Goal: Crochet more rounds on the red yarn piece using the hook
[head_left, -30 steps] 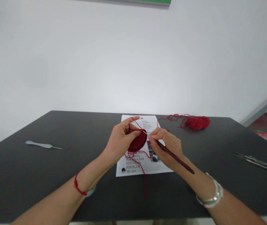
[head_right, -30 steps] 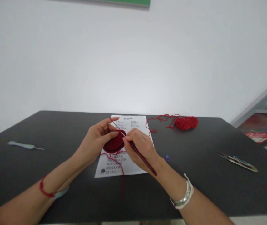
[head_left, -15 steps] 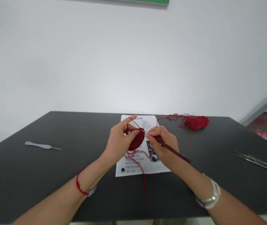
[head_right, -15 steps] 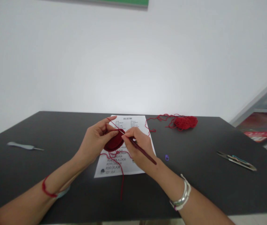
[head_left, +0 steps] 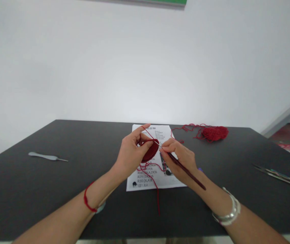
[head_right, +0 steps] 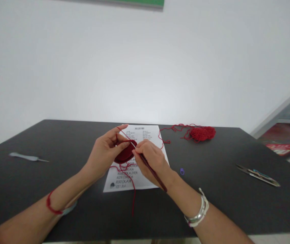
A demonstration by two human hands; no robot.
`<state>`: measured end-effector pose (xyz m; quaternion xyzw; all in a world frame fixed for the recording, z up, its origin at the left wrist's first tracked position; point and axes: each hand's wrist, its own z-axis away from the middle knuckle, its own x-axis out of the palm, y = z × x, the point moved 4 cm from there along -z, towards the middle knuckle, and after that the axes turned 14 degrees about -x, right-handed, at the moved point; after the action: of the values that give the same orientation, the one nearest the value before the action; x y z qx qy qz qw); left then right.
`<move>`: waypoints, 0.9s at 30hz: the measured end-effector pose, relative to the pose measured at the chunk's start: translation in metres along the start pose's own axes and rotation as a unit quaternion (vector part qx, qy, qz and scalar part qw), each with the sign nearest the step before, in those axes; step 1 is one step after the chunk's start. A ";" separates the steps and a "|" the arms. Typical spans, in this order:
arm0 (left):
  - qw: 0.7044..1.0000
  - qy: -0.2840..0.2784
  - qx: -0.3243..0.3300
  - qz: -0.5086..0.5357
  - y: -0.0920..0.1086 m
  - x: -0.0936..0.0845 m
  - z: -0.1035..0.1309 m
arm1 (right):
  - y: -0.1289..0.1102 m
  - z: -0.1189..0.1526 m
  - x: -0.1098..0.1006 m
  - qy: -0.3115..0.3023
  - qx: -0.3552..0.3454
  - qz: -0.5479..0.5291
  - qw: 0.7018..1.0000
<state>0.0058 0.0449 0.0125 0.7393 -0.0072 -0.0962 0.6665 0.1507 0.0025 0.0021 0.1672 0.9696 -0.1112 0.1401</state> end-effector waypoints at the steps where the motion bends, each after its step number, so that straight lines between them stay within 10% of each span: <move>1: 1.000 0.003 -0.004 0.000 0.000 0.000 0.000 | -0.001 0.000 0.001 -0.002 -0.004 0.008 1.000; 7: 0.999 -0.006 -0.036 0.019 -0.003 0.002 0.000 | 0.007 0.006 0.004 0.043 0.119 -0.016 0.992; 19: 0.932 -0.146 -0.224 0.245 -0.015 0.017 0.003 | 0.004 0.008 0.006 -0.136 -0.181 0.100 0.969; 24: 0.967 -0.088 -0.121 0.206 -0.010 0.017 0.004 | 0.005 0.011 0.012 -0.010 -0.008 0.035 0.999; 27: 0.976 -0.074 -0.101 0.177 -0.010 0.014 0.003 | 0.016 0.013 0.015 0.102 0.178 -0.157 0.966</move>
<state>0.0182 0.0416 0.0004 0.6456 -0.1780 -0.0313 0.7419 0.1461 0.0187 -0.0173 0.0460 0.9573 -0.2853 -0.0105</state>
